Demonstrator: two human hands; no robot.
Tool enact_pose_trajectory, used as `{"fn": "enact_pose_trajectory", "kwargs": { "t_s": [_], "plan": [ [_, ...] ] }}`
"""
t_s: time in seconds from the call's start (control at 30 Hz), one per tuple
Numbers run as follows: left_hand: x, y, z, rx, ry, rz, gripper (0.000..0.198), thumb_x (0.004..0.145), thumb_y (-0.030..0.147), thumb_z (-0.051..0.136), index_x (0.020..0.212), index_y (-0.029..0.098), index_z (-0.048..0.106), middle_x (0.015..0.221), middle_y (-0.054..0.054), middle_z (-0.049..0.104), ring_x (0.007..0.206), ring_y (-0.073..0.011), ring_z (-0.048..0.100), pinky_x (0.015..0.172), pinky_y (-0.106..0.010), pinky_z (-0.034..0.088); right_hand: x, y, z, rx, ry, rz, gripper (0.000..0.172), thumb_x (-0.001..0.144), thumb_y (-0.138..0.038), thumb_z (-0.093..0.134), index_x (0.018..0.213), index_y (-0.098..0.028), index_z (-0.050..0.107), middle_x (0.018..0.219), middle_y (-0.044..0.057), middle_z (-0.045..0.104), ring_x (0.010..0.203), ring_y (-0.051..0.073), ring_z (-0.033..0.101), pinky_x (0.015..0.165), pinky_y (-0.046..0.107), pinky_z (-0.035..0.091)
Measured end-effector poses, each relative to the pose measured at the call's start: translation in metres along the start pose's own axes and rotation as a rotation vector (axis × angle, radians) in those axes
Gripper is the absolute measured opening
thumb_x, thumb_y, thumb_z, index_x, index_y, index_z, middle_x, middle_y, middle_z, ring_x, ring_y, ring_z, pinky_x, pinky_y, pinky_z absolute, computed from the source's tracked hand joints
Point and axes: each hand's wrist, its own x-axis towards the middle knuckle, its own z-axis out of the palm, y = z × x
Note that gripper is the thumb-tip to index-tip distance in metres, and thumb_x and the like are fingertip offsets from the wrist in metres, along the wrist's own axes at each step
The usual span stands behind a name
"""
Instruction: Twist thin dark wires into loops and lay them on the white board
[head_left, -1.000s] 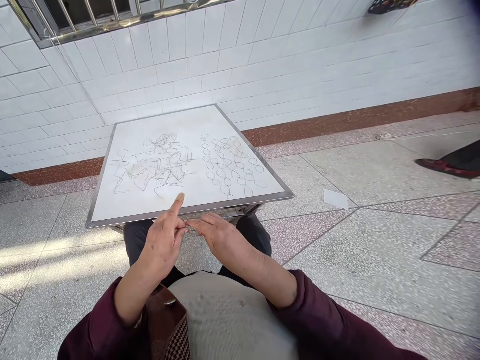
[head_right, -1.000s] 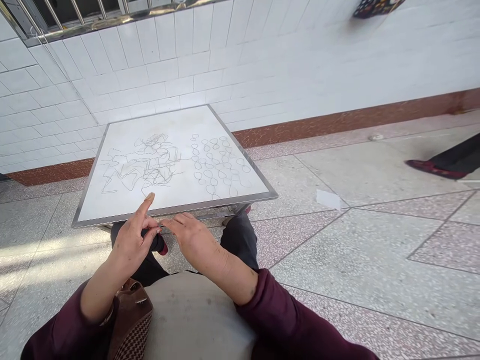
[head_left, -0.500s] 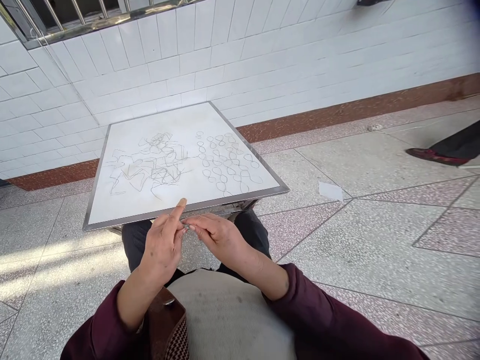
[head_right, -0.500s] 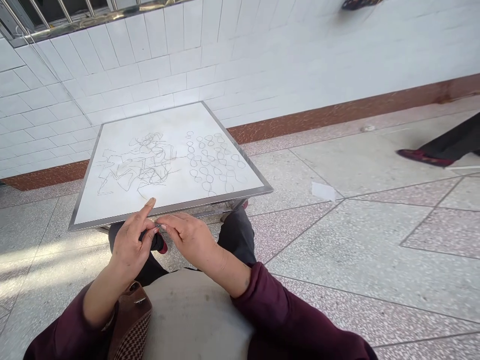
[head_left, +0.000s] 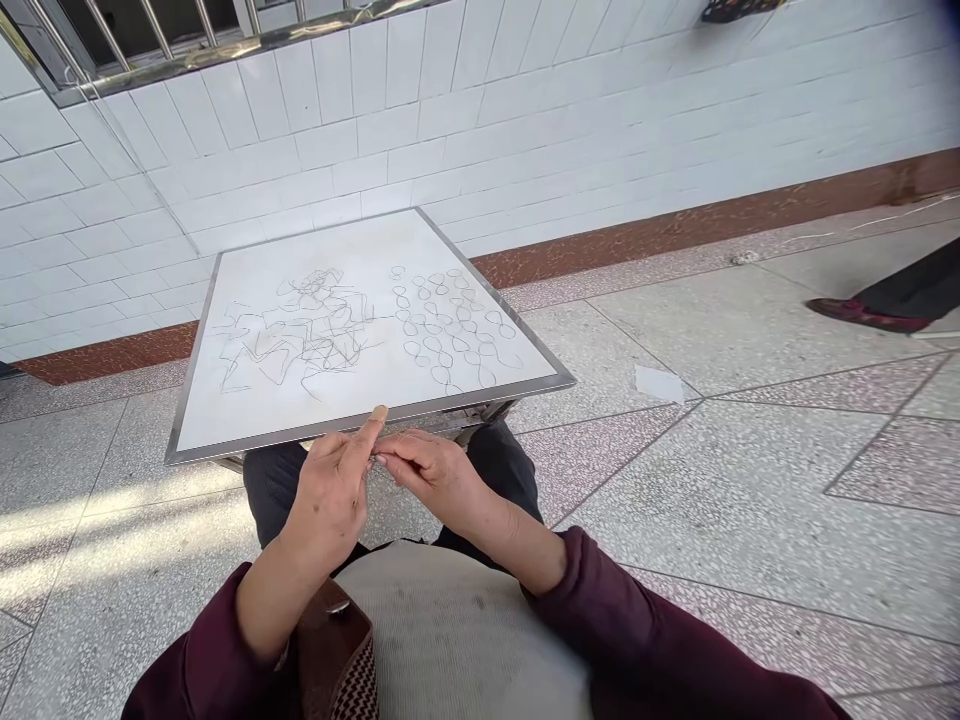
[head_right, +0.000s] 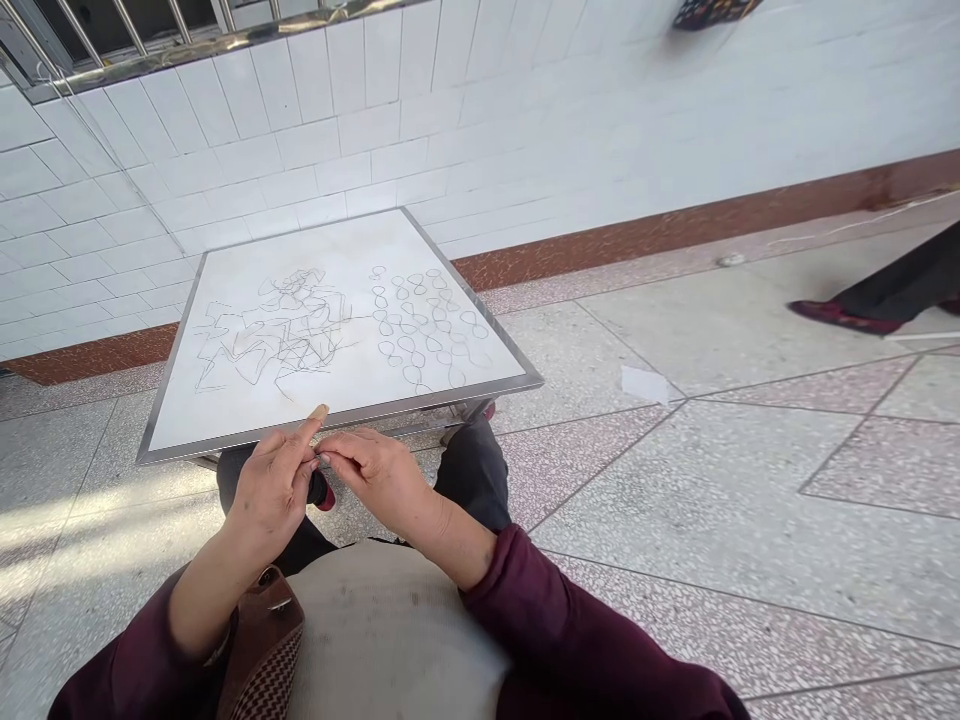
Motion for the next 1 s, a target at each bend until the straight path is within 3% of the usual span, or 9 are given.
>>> {"fn": "enact_pose_trajectory", "kwargs": {
  "t_s": [0.23,0.47,0.73,0.87,0.93,1.0],
  "plan": [
    [0.000,-0.005,0.002,0.010,-0.037,0.011,0.063,0.094,0.008,0.038,0.154,0.025,0.027,0.086,-0.002,0.064,0.080,-0.0193,0.054,0.079,-0.036,0.050,0.001,0.001,0.004,0.131,-0.048,0.078,0.015,0.095,-0.021,0.052,0.093,-0.021,0.067,0.075,0.001,0.068,0.069,0.015,0.063,0.063,0.026,0.048],
    [0.008,-0.005,0.001,0.015,-0.054,0.076,0.064,0.096,0.007,0.037,0.154,0.028,0.024,0.086,-0.002,0.063,0.080,-0.0183,0.054,0.075,-0.034,0.050,0.002,0.003,0.011,0.505,0.015,0.152,0.011,0.096,-0.029,0.053,0.092,-0.022,0.060,0.075,-0.001,0.060,0.063,0.012,0.053,0.057,0.025,0.043],
    [0.017,-0.003,0.004,0.038,-0.045,0.116,0.062,0.098,0.010,0.037,0.155,0.026,0.020,0.088,-0.003,0.064,0.082,-0.0188,0.055,0.078,-0.036,0.050,0.001,0.010,0.019,0.688,0.056,0.301,0.028,0.095,-0.048,0.054,0.085,-0.023,0.052,0.067,-0.005,0.047,0.049,0.009,0.038,0.045,0.022,0.034],
    [0.020,0.000,0.007,0.065,0.121,0.125,0.059,0.097,0.013,0.047,0.152,0.026,0.030,0.099,-0.006,0.067,0.091,-0.0205,0.058,0.085,-0.039,0.050,0.002,0.009,0.022,0.805,0.183,0.356,0.028,0.094,-0.049,0.056,0.084,-0.023,0.049,0.063,-0.007,0.041,0.049,0.009,0.033,0.043,0.021,0.031],
    [0.019,0.003,0.010,-0.030,0.241,-0.002,0.059,0.093,0.019,0.059,0.148,0.029,0.038,0.102,-0.006,0.067,0.093,-0.0209,0.058,0.088,-0.040,0.050,0.004,0.007,0.023,0.850,0.243,0.368,0.027,0.094,-0.048,0.056,0.085,-0.024,0.047,0.064,-0.007,0.041,0.048,0.009,0.031,0.042,0.020,0.029],
    [0.016,0.005,0.015,-0.275,0.327,-0.225,0.064,0.087,0.026,0.068,0.146,0.030,0.041,0.100,-0.004,0.065,0.090,-0.0195,0.059,0.086,-0.039,0.052,0.005,0.004,0.022,0.862,0.288,0.364,0.027,0.094,-0.048,0.056,0.086,-0.024,0.046,0.066,-0.007,0.042,0.048,0.008,0.031,0.041,0.020,0.028]
  ]
}}
